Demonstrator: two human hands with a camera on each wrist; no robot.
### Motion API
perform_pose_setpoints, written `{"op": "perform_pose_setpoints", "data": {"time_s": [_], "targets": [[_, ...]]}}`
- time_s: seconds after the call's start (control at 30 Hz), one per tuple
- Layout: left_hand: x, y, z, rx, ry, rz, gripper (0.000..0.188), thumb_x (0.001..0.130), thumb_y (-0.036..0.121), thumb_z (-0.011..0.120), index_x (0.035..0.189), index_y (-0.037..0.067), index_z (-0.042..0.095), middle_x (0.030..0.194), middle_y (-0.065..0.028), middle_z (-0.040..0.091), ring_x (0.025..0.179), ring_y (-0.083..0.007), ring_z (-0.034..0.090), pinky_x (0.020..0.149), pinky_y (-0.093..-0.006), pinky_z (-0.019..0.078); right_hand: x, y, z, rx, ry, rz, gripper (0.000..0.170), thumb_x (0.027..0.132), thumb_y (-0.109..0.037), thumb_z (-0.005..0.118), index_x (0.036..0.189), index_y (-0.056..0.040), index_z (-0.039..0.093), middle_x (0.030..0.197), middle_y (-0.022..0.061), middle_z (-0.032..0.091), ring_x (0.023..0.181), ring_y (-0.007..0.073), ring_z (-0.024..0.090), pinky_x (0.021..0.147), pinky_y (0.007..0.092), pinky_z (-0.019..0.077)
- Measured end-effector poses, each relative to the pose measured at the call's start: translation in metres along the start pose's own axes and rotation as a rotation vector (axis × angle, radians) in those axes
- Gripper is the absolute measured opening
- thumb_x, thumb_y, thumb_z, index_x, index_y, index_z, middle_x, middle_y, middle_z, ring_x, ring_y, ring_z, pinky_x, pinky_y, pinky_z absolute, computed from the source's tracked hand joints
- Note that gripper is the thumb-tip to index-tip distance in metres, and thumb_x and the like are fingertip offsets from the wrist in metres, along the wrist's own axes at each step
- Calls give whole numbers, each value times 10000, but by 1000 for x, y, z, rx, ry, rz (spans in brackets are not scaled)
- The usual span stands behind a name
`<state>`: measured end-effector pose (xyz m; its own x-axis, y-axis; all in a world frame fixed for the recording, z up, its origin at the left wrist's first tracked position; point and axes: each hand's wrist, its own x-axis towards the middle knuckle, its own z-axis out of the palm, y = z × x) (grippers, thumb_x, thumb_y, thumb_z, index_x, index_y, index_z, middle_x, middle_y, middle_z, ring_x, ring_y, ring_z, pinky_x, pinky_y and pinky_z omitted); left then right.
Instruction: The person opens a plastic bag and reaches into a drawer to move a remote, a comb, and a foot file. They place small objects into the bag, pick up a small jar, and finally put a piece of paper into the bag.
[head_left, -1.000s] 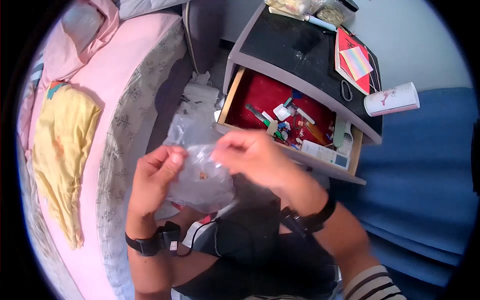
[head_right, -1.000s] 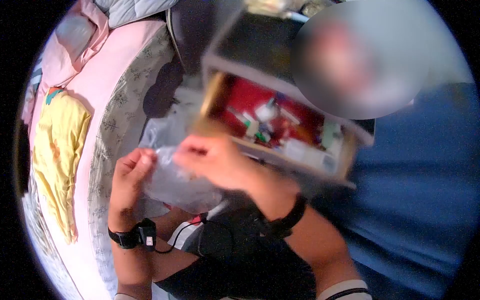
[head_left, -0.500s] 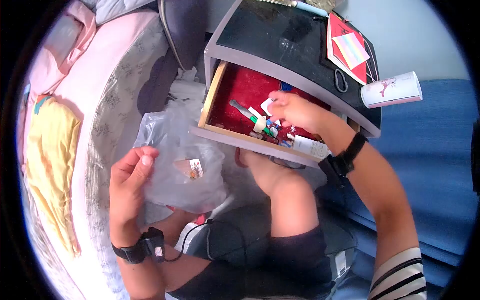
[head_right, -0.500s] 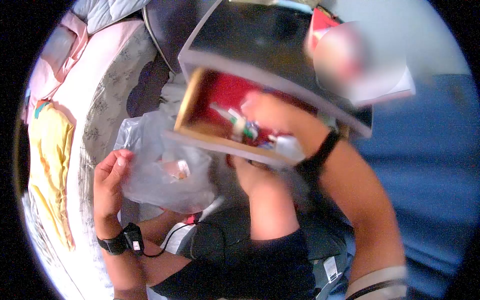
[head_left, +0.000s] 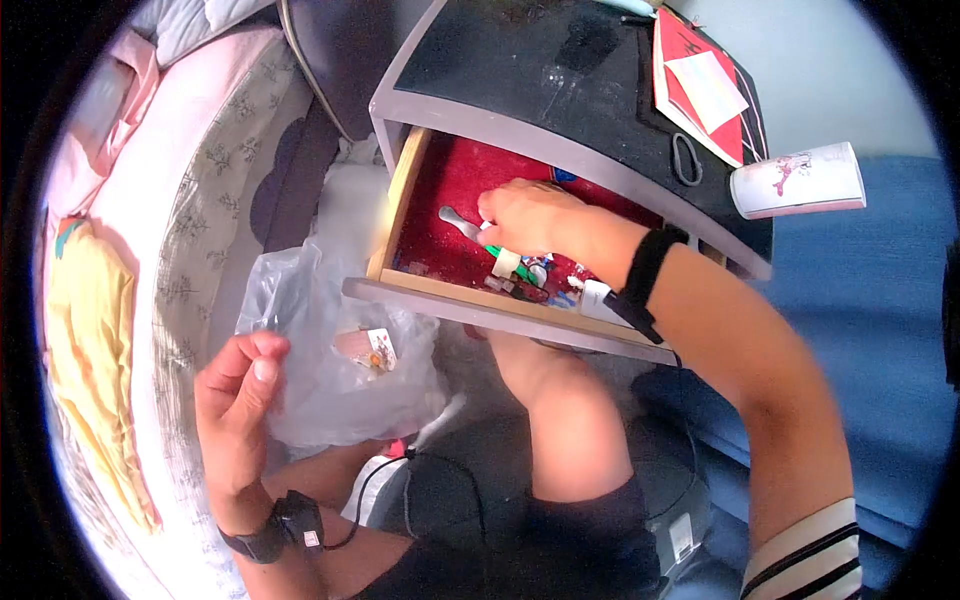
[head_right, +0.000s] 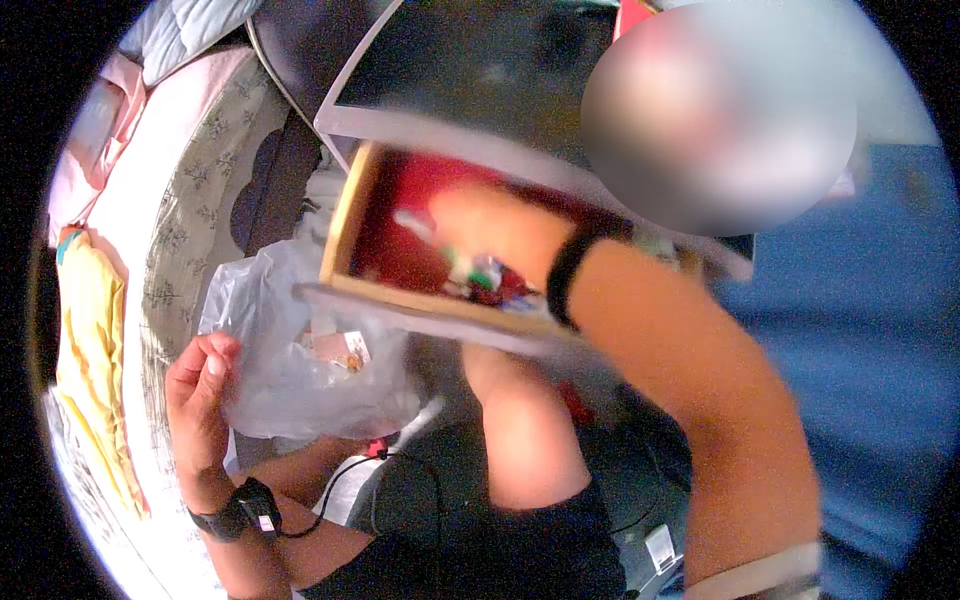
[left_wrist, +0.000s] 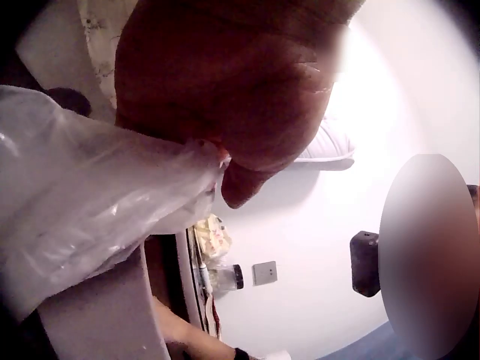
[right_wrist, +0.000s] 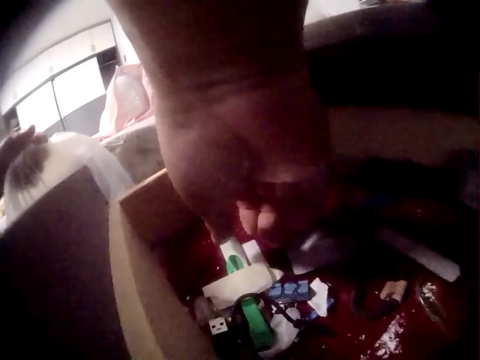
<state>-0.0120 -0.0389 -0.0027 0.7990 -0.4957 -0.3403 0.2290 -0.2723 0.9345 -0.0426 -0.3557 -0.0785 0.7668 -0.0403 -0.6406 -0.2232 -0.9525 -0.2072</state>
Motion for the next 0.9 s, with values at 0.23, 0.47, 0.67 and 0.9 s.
{"op": "perform_pose_setpoints", "data": {"time_s": [0.23,0.47,0.67,0.9], "targets": [[7,-2,2,22,11,-3,210,836,230,574,875,25,577,719,59,497,589,-18,364,534,-158,282,30,2,31,-68,52,-149,253,739,-235,593,887,-31,600,906,180,604,924,322,557,802,402,437],[6,-3,-1,13,25,-18,227,829,251,581,851,25,573,725,58,497,587,-17,356,530,-155,267,-4,-14,-13,248,147,-23,203,706,-220,552,770,-28,563,766,154,606,747,283,594,685,372,457],[5,-1,7,17,0,-35,212,836,240,575,851,28,569,738,64,495,597,-15,353,533,-154,262,0,-4,-11,49,574,-70,173,737,-172,497,836,-34,530,826,186,585,804,322,575,729,410,455],[6,-1,6,53,-22,-79,216,837,271,556,837,55,542,758,68,466,676,-32,360,627,-164,273,16,26,11,-77,699,-59,184,772,-110,505,946,-57,538,937,182,571,876,335,558,789,411,447]]}}
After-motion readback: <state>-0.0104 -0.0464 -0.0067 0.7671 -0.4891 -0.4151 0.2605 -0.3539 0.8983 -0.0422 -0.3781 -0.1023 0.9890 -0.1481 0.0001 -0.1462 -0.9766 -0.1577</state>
